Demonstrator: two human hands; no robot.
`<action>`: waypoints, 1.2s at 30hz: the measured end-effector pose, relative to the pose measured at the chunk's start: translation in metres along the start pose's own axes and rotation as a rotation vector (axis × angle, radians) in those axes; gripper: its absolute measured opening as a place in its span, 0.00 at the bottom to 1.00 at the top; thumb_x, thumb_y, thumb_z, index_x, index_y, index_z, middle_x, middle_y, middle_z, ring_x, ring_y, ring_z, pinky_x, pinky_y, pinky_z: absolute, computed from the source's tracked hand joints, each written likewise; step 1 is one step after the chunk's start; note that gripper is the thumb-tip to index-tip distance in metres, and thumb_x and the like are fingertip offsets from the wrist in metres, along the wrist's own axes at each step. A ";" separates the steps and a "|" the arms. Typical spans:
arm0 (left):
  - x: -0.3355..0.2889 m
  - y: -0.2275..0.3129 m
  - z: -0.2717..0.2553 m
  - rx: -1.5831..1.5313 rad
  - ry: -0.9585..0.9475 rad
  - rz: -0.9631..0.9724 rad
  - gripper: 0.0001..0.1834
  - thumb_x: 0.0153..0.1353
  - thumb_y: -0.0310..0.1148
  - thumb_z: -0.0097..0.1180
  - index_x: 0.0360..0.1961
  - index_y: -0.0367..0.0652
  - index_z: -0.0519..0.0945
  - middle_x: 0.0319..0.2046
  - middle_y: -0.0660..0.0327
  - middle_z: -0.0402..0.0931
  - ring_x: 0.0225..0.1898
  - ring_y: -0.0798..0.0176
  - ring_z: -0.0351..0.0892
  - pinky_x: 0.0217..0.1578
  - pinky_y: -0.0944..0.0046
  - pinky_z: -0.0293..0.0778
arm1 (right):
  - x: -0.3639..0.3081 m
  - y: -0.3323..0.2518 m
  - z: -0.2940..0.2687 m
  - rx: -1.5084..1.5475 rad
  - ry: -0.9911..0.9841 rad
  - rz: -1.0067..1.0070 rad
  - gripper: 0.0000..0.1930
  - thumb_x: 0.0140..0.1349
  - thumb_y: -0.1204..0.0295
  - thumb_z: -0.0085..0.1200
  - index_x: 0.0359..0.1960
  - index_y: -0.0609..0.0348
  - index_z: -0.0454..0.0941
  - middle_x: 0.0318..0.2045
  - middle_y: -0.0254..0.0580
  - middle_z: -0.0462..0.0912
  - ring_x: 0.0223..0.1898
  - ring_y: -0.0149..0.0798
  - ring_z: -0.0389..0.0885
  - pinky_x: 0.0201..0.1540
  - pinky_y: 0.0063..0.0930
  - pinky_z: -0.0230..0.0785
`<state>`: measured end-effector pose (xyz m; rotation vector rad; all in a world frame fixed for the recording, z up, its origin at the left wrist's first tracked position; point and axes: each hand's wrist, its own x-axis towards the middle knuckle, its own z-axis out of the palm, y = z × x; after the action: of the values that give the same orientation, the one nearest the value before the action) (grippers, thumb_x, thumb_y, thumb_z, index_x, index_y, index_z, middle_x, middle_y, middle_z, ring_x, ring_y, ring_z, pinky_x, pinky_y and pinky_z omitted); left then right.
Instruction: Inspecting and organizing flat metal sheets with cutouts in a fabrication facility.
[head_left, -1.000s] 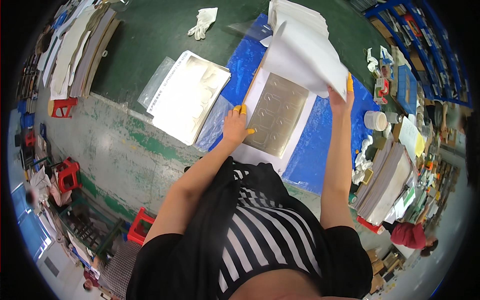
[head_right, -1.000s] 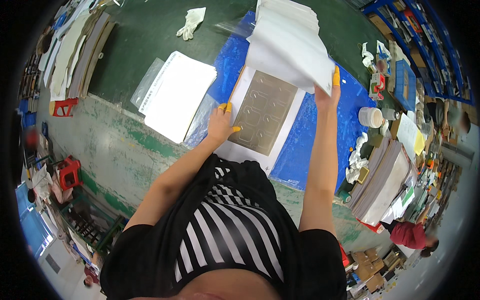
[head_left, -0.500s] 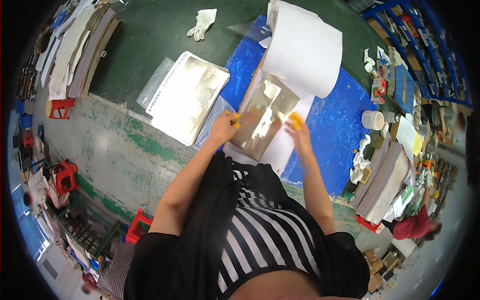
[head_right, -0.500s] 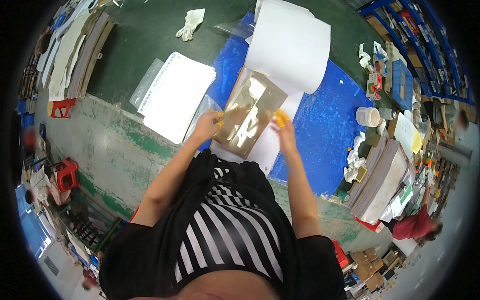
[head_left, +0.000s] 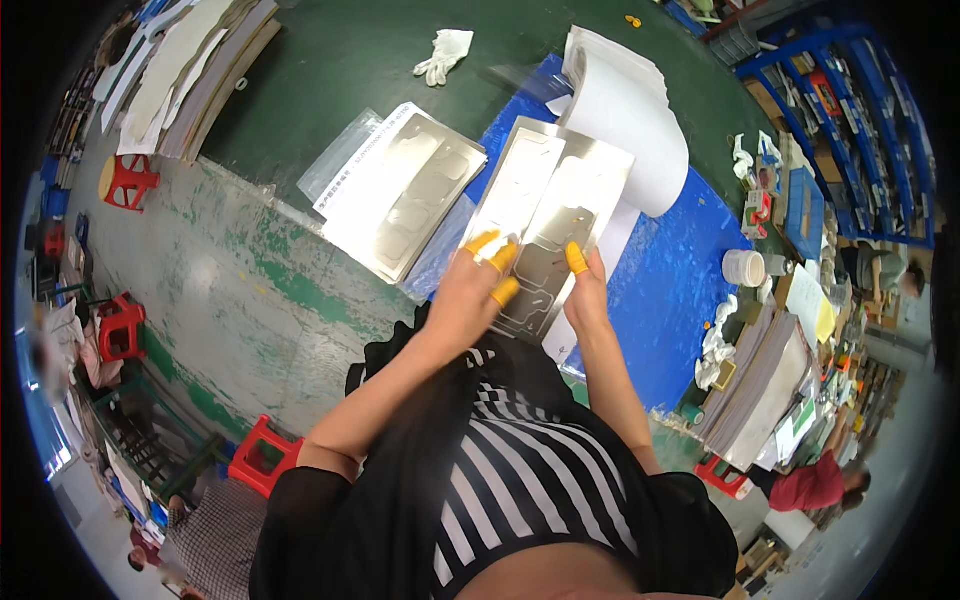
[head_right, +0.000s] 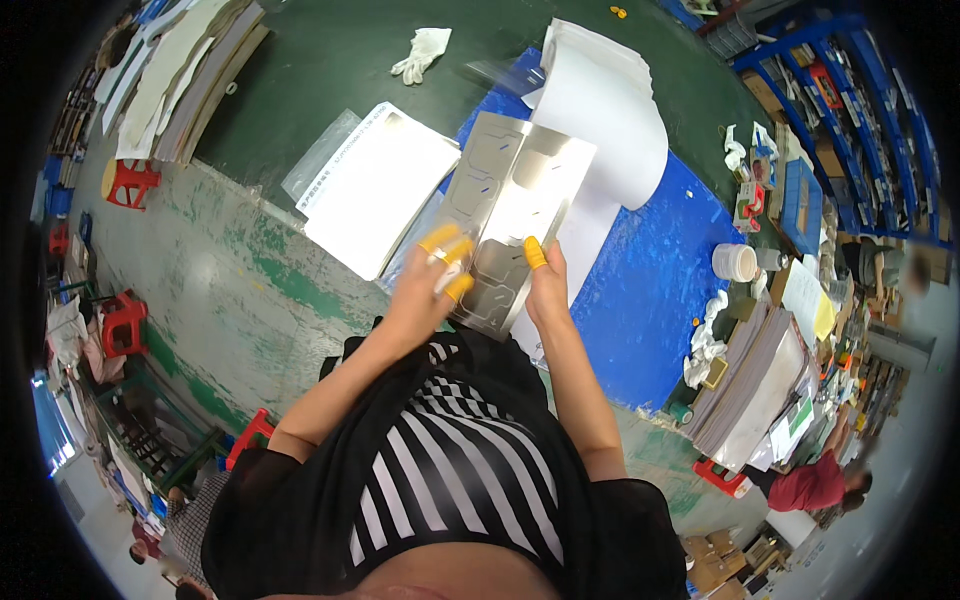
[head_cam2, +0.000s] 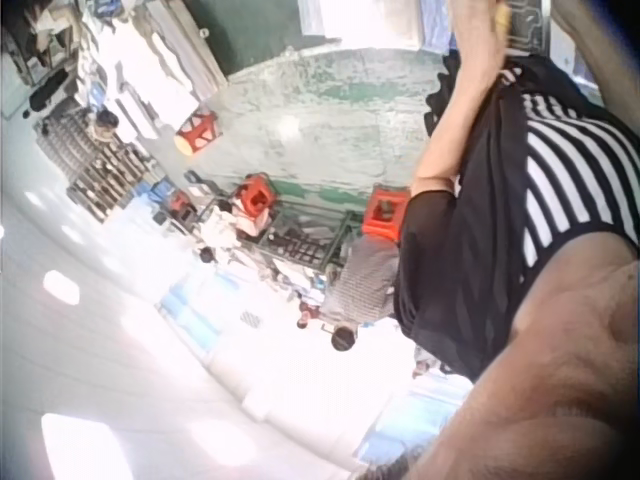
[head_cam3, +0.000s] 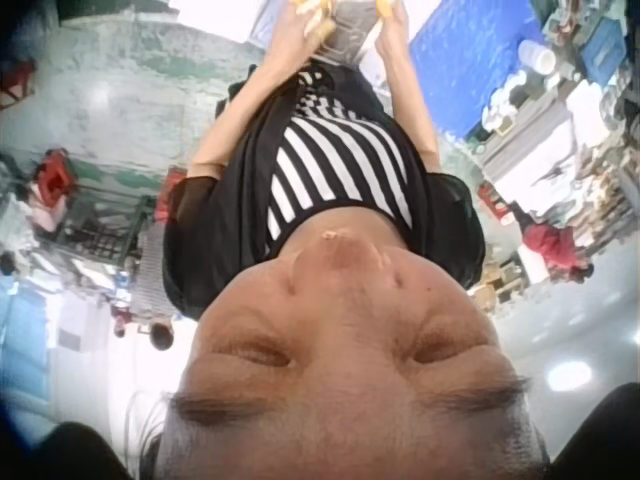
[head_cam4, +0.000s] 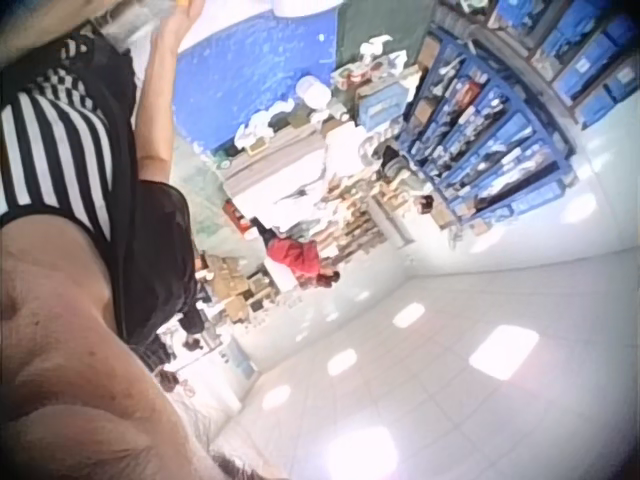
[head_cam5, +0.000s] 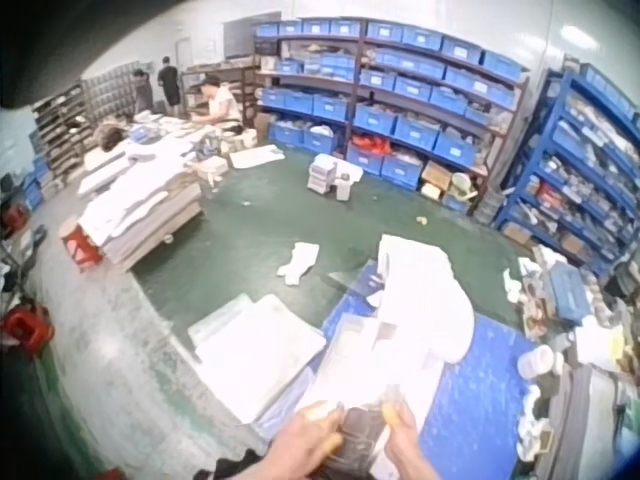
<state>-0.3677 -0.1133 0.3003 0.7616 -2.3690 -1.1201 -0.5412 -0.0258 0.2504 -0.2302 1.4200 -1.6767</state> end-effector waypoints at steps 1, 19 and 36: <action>0.004 -0.008 -0.007 0.153 0.214 0.001 0.24 0.54 0.33 0.55 0.52 0.39 0.69 0.48 0.47 0.68 0.49 0.48 0.68 0.50 0.60 0.65 | -0.004 -0.006 0.003 -0.011 -0.020 0.008 0.19 0.64 0.71 0.44 0.56 0.60 0.62 0.50 0.40 0.71 0.50 0.36 0.70 0.52 0.30 0.64; 0.004 0.016 -0.063 0.356 0.125 0.303 0.23 0.44 0.27 0.59 0.45 0.37 0.73 0.50 0.51 0.68 0.60 0.50 0.59 0.55 0.52 0.61 | -0.007 -0.049 0.063 -1.455 -0.665 -0.503 0.10 0.49 0.79 0.46 0.34 0.63 0.75 0.29 0.56 0.77 0.32 0.54 0.76 0.34 0.40 0.68; -0.017 -0.093 -0.090 -0.255 0.231 -0.362 0.06 0.54 0.26 0.54 0.31 0.33 0.73 0.19 0.53 0.72 0.20 0.64 0.67 0.24 0.66 0.64 | 0.039 0.047 0.049 -0.493 -0.091 0.071 0.21 0.63 0.71 0.45 0.57 0.60 0.62 0.48 0.42 0.71 0.49 0.39 0.70 0.48 0.33 0.67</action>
<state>-0.2763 -0.2031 0.2773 1.1851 -1.8981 -1.3610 -0.5087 -0.0854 0.2102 -0.5160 1.7318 -1.2211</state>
